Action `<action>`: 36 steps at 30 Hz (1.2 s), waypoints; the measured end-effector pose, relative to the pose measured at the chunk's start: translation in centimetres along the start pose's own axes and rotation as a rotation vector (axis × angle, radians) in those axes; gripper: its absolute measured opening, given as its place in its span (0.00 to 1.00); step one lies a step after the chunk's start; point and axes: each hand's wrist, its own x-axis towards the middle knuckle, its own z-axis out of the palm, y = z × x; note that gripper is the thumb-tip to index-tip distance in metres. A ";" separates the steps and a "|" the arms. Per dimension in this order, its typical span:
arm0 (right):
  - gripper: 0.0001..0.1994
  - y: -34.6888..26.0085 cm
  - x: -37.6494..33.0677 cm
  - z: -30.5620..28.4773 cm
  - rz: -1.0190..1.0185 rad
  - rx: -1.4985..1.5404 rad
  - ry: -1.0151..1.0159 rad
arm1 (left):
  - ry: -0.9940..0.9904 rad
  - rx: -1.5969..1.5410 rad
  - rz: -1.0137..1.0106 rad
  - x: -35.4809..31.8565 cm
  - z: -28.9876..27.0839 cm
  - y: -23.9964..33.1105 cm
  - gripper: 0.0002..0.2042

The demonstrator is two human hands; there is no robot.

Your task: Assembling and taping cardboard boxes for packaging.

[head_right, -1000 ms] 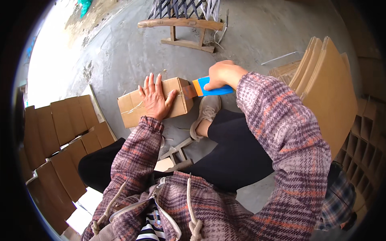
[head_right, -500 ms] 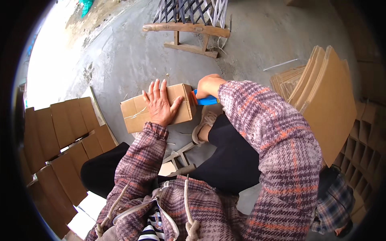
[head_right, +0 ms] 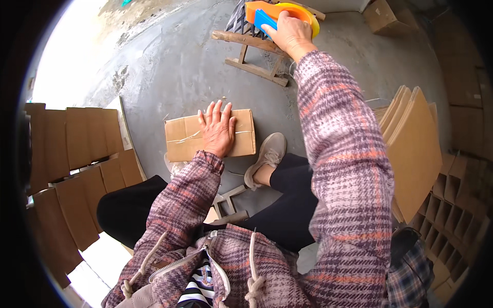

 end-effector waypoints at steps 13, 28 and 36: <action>0.27 -16.9 -19.8 7.1 -0.030 0.376 0.085 | 0.298 -0.308 -0.026 -1.5 -1.3 -5.6 0.21; 0.36 -11.3 -20.4 12.3 0.646 1.919 -0.444 | 0.026 -1.489 -0.723 -3.6 -6.3 -15.6 0.34; 0.34 -10.8 -20.5 15.3 0.700 1.860 -0.466 | -0.034 -1.670 -0.814 -3.9 -1.6 -18.5 0.34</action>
